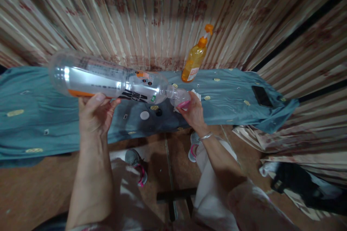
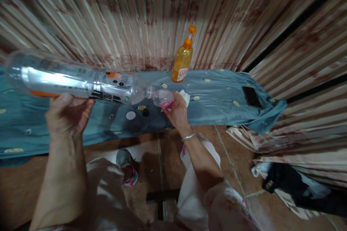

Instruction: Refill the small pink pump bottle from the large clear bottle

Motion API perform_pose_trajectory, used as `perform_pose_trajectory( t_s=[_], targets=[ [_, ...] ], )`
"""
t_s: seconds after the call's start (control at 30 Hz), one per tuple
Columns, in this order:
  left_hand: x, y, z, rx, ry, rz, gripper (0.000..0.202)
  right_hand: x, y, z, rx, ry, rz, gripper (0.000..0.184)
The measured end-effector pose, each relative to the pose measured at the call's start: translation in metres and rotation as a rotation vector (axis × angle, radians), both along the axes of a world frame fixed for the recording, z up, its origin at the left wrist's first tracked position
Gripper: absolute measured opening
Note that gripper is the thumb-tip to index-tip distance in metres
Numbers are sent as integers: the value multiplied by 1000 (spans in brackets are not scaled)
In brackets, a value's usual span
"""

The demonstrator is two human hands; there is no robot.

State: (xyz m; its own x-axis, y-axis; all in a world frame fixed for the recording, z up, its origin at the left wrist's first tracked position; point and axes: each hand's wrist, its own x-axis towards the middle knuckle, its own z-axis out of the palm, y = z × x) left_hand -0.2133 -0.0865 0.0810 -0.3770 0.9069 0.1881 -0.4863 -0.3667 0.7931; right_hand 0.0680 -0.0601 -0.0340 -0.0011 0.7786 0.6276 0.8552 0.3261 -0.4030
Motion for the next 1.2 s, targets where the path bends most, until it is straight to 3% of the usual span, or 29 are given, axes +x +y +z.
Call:
perform_pose_trajectory(
  t_s=[1.2],
  targets=[
    [7,0,2,3,4,-24,29,3,0,2,-59,-3,-1,71]
  ],
)
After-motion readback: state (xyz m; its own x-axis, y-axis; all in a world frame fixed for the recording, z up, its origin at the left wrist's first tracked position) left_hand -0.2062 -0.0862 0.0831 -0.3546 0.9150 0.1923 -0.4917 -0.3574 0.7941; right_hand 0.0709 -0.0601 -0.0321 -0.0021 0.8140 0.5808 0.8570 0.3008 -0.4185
